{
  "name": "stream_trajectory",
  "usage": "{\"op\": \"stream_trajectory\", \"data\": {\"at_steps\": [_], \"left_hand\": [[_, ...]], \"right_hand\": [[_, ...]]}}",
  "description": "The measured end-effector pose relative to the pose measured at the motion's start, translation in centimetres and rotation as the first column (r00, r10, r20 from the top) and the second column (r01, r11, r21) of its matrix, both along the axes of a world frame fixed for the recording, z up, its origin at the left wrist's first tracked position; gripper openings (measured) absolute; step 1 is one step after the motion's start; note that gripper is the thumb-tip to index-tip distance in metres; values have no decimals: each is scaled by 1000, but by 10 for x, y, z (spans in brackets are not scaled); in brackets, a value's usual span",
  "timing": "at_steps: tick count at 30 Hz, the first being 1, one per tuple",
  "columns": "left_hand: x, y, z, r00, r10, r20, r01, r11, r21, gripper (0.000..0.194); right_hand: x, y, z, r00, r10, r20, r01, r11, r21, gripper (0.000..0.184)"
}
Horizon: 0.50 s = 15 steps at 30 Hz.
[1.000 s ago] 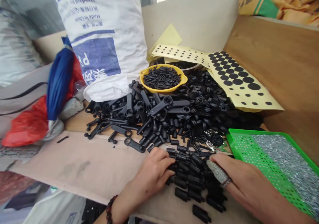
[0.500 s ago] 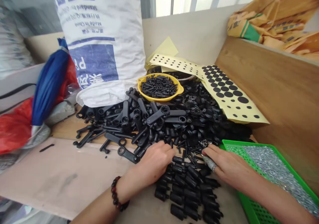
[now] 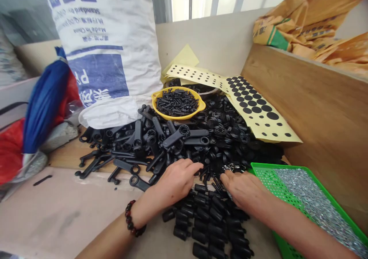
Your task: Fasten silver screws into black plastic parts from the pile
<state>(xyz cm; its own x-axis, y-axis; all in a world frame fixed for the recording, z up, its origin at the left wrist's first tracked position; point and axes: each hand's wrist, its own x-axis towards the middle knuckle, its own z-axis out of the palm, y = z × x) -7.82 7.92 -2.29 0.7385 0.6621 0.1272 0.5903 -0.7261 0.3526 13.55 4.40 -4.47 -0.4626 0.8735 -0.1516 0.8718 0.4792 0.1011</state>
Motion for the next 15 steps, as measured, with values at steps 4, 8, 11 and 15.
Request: {"op": "stream_trajectory", "data": {"at_steps": [4, 8, 11, 15], "left_hand": [[2, -2, 8, 946, 168, 277, -93, 960, -265, 45], [8, -8, 11, 792, 441, 422, -84, 763, -640, 31], [15, -14, 10, 627, 636, 450, 78, 524, -848, 25], [30, -23, 10, 465, 786, 407, 258, 319, -912, 33]], "right_hand": [[-2, 2, -6, 999, 17, -47, -16, 1000, 21, 25], [7, 4, -6, 992, 33, -121, -28, 999, 45, 25], [18, -2, 4, 981, 38, -193, -26, 998, 63, 30], [23, -16, 22, 875, 59, -481, 3, 992, 127, 29]]}}
